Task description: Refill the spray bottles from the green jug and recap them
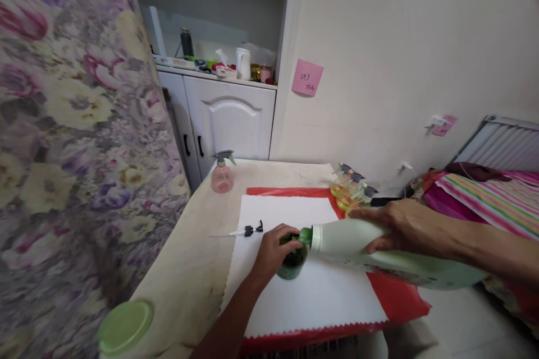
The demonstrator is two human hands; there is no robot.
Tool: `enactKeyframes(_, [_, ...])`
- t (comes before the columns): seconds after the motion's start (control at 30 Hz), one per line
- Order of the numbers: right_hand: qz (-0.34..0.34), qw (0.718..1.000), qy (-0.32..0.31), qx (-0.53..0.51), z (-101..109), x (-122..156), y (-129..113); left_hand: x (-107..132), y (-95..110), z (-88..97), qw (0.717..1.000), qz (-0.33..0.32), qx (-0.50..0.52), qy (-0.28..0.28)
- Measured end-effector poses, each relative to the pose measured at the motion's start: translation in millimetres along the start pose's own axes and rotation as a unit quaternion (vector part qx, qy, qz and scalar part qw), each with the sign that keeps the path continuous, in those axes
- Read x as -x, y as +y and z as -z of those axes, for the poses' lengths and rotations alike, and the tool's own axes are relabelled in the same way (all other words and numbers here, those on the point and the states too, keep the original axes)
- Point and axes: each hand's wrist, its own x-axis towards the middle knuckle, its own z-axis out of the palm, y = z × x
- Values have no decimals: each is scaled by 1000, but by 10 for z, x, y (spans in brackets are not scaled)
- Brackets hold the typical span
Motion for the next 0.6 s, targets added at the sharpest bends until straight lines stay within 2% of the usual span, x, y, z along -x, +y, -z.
enactKeyframes(0.6, [5, 1000, 7, 5, -23, 0, 24, 0, 8, 11, 1000, -1, 1, -3])
